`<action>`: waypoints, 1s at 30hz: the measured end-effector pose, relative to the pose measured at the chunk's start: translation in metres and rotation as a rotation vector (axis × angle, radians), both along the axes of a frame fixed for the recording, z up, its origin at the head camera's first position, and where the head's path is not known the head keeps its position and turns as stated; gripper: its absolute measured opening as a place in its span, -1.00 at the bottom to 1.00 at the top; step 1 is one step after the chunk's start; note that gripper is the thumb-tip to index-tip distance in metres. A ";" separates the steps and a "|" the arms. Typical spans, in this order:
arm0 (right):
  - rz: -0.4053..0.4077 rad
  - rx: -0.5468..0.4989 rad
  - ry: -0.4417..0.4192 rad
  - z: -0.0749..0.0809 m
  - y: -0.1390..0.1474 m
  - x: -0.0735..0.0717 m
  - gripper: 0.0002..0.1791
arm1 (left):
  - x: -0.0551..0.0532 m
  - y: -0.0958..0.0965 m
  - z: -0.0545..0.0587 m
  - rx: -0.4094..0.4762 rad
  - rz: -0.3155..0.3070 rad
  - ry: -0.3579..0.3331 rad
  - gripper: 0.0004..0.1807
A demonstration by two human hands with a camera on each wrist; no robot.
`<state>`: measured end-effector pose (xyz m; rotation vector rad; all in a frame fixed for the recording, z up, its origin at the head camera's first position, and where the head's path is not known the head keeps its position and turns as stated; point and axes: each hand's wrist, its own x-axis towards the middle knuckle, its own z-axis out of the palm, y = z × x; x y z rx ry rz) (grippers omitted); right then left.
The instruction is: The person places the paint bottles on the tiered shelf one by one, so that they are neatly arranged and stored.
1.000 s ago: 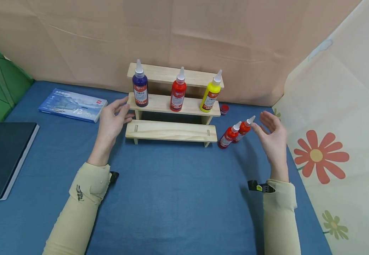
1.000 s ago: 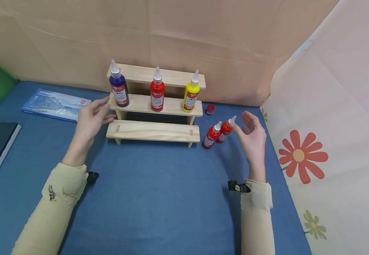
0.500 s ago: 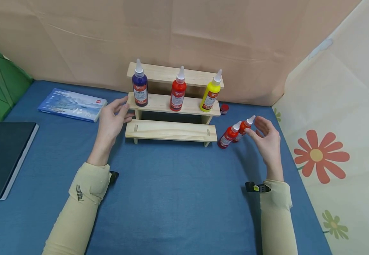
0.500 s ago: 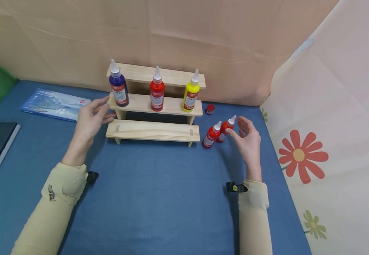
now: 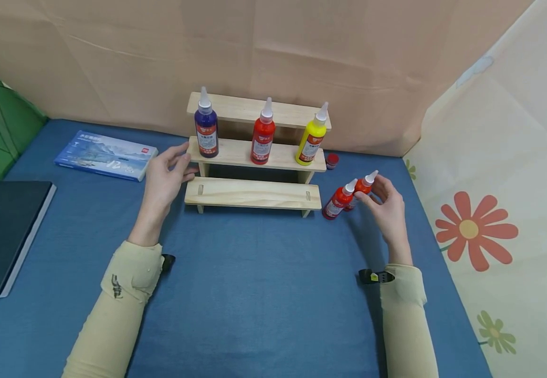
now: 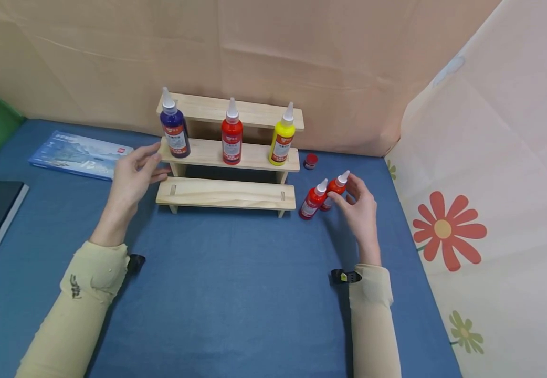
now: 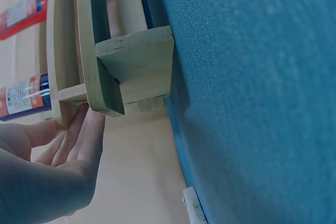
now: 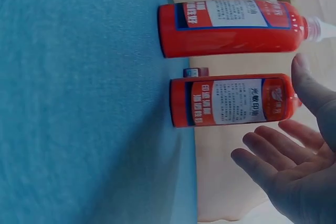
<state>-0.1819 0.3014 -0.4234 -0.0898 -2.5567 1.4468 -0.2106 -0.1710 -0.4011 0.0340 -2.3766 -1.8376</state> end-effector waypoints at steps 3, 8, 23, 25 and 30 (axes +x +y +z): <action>0.017 0.019 0.006 -0.002 -0.001 -0.002 -0.24 | 0.000 0.000 0.000 -0.005 0.003 -0.003 -0.49; 0.007 0.056 0.020 -0.004 -0.001 -0.003 -0.35 | 0.001 0.001 0.002 -0.008 0.003 -0.012 -0.48; -0.042 0.027 0.038 -0.008 -0.006 -0.003 -0.46 | 0.001 0.000 0.001 0.004 0.000 0.003 -0.49; -0.046 0.021 0.040 -0.008 -0.006 -0.003 -0.45 | 0.001 0.000 0.000 0.006 -0.002 0.005 -0.49; -0.062 0.023 0.052 -0.006 -0.005 -0.002 -0.43 | 0.000 0.000 0.000 0.008 0.002 0.007 -0.49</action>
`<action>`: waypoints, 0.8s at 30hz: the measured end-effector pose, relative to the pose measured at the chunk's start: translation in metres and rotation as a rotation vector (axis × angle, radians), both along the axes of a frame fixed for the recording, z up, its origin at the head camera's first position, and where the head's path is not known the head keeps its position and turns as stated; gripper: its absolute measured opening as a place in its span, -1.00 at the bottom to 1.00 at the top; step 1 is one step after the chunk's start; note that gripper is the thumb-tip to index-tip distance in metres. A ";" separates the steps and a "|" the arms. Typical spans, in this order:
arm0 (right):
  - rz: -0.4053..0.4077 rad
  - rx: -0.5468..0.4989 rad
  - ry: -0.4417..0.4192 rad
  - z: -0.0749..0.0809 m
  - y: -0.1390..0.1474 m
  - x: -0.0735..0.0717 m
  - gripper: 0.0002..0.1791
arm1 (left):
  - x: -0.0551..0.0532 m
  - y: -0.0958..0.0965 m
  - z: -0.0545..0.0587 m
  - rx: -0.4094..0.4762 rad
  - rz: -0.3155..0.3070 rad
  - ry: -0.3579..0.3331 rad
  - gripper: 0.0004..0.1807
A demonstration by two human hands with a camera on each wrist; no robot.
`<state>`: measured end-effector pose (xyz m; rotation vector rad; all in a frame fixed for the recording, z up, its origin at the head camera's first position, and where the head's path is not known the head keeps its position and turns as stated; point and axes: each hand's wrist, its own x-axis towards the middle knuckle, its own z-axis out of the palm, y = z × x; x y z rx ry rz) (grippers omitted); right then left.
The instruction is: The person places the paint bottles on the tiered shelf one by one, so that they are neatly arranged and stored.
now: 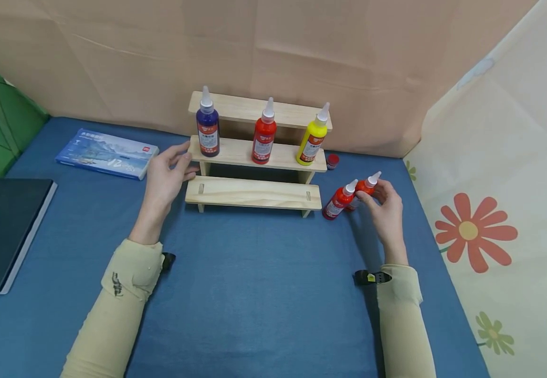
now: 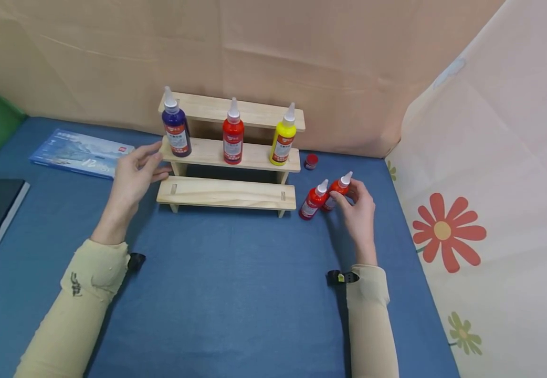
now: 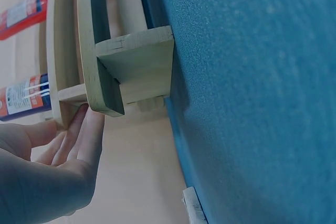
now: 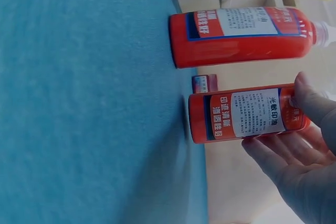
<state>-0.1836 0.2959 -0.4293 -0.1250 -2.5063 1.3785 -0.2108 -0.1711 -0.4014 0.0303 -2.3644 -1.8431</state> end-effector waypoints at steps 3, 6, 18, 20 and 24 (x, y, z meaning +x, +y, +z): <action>-0.011 -0.013 0.019 0.004 0.001 0.002 -0.43 | 0.000 0.000 0.000 0.000 -0.001 0.008 -0.49; -0.017 -0.027 0.048 0.010 0.000 0.005 -0.44 | 0.000 0.000 -0.001 -0.002 -0.003 0.023 -0.50; -0.099 -0.023 0.061 0.037 -0.004 0.016 -0.43 | 0.001 -0.001 -0.002 0.007 -0.010 0.031 -0.49; -0.114 -0.027 0.066 0.042 -0.004 0.019 -0.42 | 0.001 0.000 -0.001 0.005 -0.009 0.027 -0.49; -0.127 -0.038 0.102 0.051 -0.005 0.024 -0.44 | 0.000 0.000 -0.001 -0.006 -0.008 0.020 -0.49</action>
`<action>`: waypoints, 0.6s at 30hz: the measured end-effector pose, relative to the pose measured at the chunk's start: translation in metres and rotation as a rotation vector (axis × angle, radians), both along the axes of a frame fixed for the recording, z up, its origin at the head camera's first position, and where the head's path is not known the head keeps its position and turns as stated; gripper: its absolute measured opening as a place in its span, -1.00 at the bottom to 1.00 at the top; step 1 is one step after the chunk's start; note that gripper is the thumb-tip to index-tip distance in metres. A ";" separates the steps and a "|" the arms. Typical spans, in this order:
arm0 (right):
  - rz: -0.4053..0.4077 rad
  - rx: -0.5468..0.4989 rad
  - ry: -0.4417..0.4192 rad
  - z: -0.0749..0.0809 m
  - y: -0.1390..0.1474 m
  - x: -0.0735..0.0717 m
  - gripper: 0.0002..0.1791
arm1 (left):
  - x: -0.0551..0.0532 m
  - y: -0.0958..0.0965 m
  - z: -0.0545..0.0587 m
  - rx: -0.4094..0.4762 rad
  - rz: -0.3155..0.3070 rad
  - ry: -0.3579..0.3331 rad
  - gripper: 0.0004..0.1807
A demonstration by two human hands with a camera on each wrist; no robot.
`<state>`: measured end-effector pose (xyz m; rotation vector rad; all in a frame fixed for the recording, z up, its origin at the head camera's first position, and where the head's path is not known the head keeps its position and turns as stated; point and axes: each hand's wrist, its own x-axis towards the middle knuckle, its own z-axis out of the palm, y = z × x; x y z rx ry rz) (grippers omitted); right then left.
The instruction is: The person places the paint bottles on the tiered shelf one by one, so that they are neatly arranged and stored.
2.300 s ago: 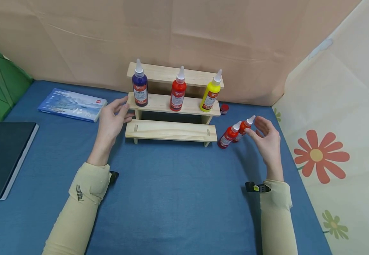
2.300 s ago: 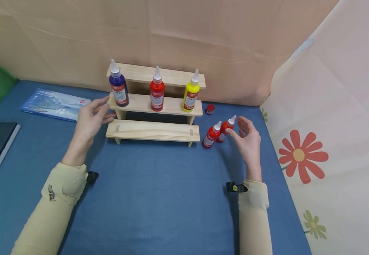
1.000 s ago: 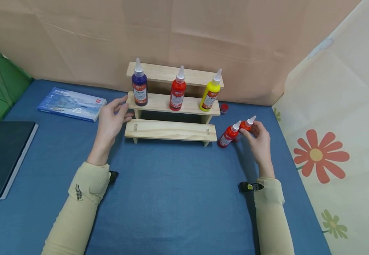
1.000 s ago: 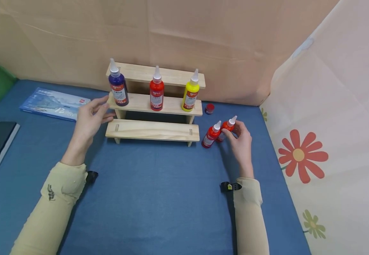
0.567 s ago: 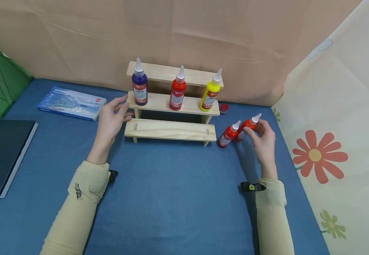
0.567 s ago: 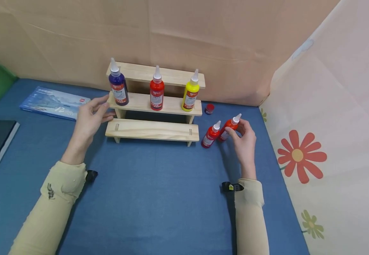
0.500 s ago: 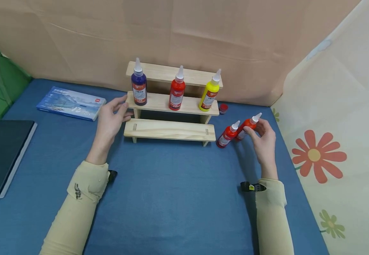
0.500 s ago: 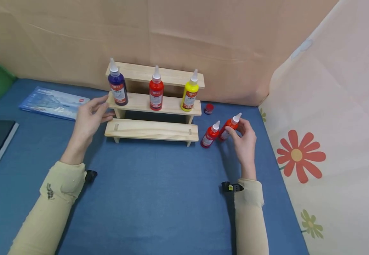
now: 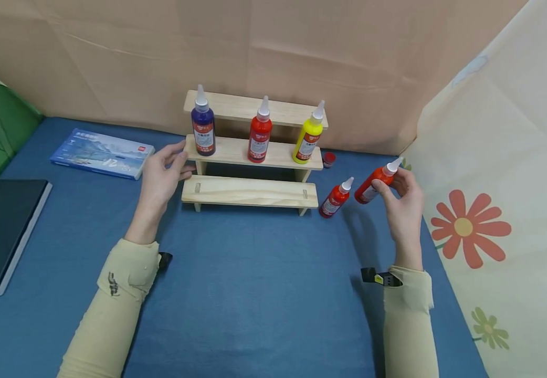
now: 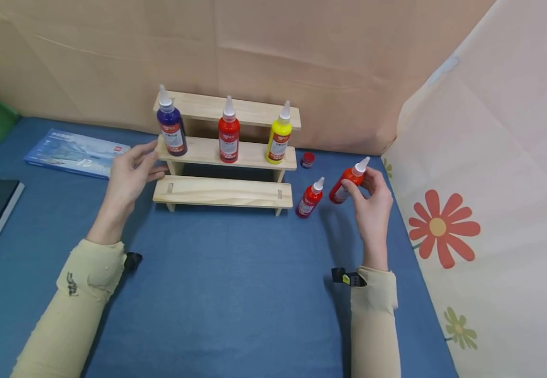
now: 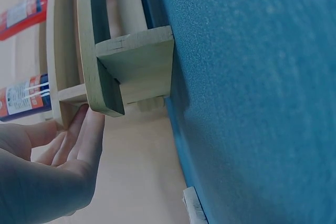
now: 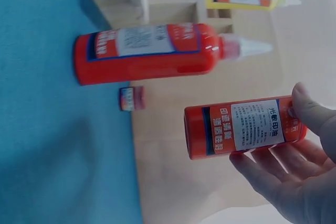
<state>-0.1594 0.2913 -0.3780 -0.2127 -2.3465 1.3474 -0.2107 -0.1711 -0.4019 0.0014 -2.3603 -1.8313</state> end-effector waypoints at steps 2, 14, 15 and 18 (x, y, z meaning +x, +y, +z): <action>-0.002 -0.006 0.023 0.005 -0.001 0.002 -0.45 | 0.000 0.000 0.001 -0.005 0.001 -0.002 -0.49; -0.032 -0.024 0.111 0.028 -0.012 0.017 -0.49 | 0.000 -0.001 0.000 -0.007 -0.006 -0.002 -0.48; -0.032 -0.024 0.118 0.029 -0.013 0.018 -0.50 | 0.000 -0.001 0.000 -0.009 -0.006 -0.003 -0.48; -0.029 -0.022 0.136 0.034 -0.016 0.021 -0.51 | 0.000 0.000 -0.001 -0.010 -0.004 -0.001 -0.49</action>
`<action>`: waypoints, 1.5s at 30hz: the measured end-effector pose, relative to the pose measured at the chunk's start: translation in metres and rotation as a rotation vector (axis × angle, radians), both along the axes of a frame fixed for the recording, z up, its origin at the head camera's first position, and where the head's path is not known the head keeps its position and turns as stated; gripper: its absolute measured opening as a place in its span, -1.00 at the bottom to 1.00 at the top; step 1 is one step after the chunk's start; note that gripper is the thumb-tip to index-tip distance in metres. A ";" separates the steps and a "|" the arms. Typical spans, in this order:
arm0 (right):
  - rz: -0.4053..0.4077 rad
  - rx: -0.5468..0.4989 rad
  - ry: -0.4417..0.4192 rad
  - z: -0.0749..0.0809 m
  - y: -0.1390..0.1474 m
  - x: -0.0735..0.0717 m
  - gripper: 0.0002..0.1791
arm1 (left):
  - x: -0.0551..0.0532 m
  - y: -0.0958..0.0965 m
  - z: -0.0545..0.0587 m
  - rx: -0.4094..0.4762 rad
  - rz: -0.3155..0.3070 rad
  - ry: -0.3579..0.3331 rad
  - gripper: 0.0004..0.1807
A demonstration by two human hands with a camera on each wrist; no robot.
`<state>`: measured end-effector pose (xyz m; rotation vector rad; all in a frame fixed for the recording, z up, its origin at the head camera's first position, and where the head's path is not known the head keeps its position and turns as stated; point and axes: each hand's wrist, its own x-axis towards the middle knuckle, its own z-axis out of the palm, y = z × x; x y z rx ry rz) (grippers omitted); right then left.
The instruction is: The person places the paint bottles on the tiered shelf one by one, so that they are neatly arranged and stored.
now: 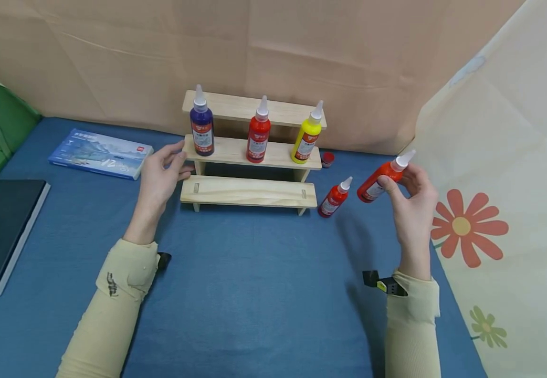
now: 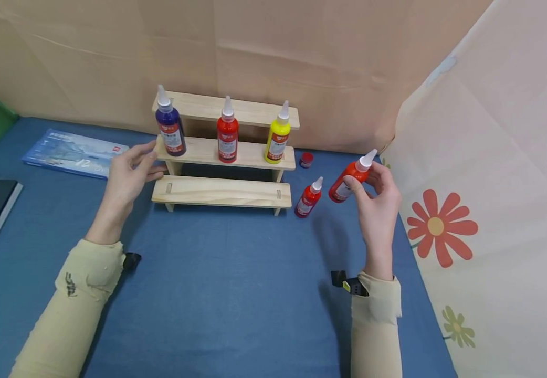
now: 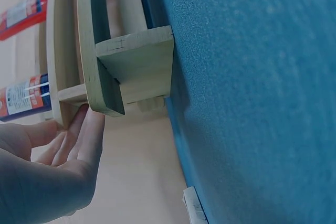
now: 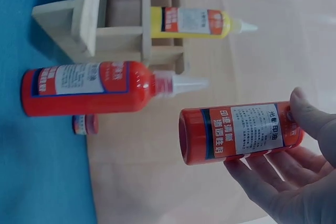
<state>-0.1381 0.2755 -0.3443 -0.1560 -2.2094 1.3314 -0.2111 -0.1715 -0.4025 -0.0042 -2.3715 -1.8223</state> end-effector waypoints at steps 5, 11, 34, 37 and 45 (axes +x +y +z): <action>0.001 0.005 0.002 0.008 -0.005 0.005 -0.51 | 0.001 0.000 0.001 0.001 0.005 0.005 -0.49; 0.013 0.006 0.029 0.015 -0.008 0.009 -0.52 | 0.001 0.000 0.001 0.003 0.003 0.009 -0.50; 0.125 0.051 0.095 0.026 -0.026 0.009 -0.54 | 0.000 0.001 0.000 -0.010 0.012 0.007 -0.49; 0.129 0.056 0.094 0.025 -0.028 0.008 -0.53 | 0.000 0.001 0.001 -0.012 0.011 0.008 -0.49; 0.164 0.061 0.079 0.022 -0.036 0.007 -0.52 | 0.000 0.000 0.000 -0.001 0.006 -0.001 -0.48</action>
